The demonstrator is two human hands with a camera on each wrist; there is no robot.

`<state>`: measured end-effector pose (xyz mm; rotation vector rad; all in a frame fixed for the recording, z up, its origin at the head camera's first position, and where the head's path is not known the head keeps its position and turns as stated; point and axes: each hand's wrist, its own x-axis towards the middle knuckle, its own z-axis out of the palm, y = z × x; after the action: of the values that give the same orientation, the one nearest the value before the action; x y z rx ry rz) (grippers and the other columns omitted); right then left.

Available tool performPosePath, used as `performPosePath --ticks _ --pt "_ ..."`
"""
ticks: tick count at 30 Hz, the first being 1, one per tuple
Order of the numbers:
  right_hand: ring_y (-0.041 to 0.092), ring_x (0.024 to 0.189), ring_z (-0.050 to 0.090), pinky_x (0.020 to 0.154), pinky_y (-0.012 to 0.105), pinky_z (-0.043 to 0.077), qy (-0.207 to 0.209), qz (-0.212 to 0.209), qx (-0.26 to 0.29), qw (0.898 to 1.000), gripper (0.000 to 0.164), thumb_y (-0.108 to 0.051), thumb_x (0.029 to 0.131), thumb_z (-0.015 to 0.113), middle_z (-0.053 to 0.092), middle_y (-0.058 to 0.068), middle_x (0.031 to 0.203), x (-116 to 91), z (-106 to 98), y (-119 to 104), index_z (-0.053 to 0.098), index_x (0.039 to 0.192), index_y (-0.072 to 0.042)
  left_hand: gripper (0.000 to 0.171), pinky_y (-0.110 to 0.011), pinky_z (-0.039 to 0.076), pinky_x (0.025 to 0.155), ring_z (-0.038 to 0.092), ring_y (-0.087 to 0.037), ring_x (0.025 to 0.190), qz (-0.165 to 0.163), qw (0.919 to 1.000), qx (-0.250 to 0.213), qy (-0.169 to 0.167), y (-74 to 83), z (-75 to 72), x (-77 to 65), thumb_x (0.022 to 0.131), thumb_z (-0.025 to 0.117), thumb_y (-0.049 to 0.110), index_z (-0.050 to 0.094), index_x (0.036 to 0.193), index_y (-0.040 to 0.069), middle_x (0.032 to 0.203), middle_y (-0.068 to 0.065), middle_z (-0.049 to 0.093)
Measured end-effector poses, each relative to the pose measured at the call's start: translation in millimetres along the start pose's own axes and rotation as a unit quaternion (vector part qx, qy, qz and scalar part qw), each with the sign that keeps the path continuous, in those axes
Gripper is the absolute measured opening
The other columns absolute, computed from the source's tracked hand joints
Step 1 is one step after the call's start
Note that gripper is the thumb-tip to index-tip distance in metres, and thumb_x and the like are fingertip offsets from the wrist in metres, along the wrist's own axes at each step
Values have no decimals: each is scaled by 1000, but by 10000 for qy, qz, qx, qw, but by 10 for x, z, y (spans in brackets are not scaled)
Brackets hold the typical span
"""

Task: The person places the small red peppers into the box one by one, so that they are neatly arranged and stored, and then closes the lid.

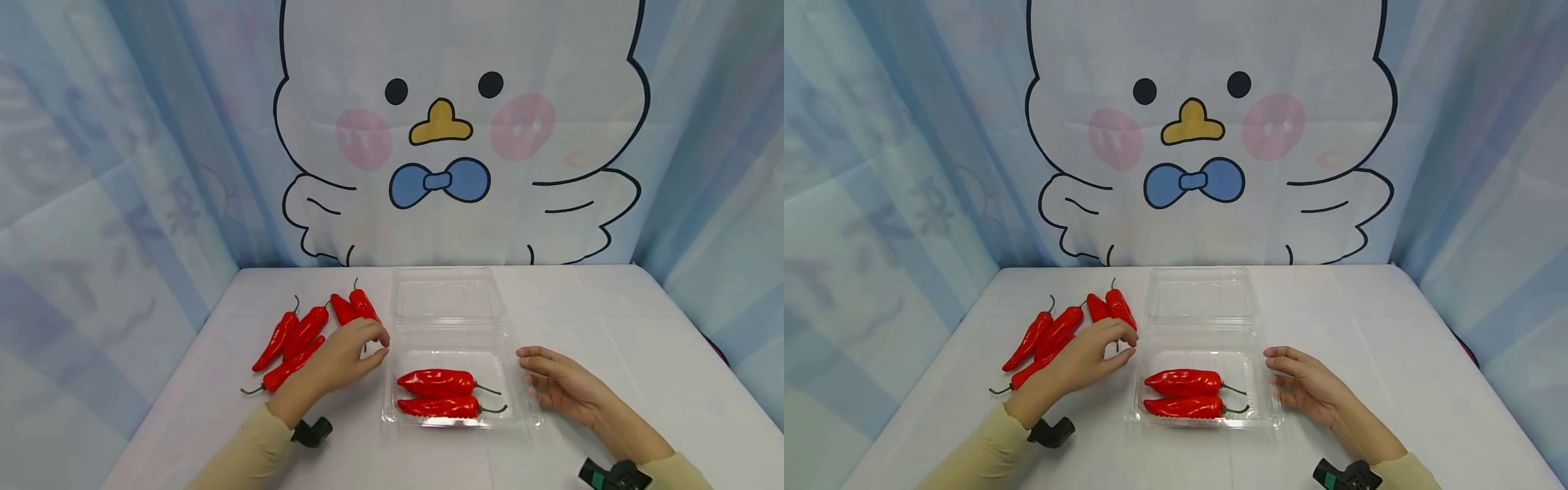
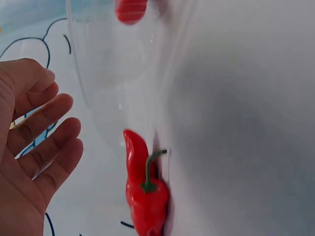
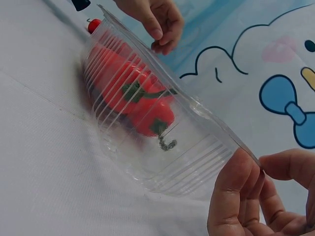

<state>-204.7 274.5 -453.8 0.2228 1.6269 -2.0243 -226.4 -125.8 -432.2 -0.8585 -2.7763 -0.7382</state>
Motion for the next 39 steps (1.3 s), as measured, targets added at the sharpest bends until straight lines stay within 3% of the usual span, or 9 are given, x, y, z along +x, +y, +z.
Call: performPosePath --ticks 9,15,26,39 --pt "5 84 59 72 21 60 -7 0 12 10000 12 -19 105 59 60 -5 106 13 -17 4 58 117 -19 21 -33 60 88 67 -17 100 -492 9978 131 421 -241 -241 -164 89 82 15 69 105 20 105 9 69" --pt "4 83 60 73 21 60 -134 -32 54 9999 10 -19 106 58 60 -5 107 -8 -41 5 59 116 -19 19 -35 60 84 66 -19 99 -795 9957 234 417 -366 -362 -279 91 79 17 70 108 17 105 6 69" --pt "5 84 59 72 21 59 -115 -50 63 9999 11 -18 105 59 58 -5 108 -25 -36 10 58 117 -19 25 -49 61 90 66 -26 103 -1082 9914 425 599 -654 -469 -447 87 82 11 69 108 12 110 -6 71" --pt "7 85 59 72 21 59 -94 -44 50 9999 11 -19 106 58 59 -5 104 -33 -32 22 58 116 -18 36 -45 64 79 63 -29 97 -2052 9765 277 592 -929 -606 -547 89 78 12 63 122 6 117 -15 66"
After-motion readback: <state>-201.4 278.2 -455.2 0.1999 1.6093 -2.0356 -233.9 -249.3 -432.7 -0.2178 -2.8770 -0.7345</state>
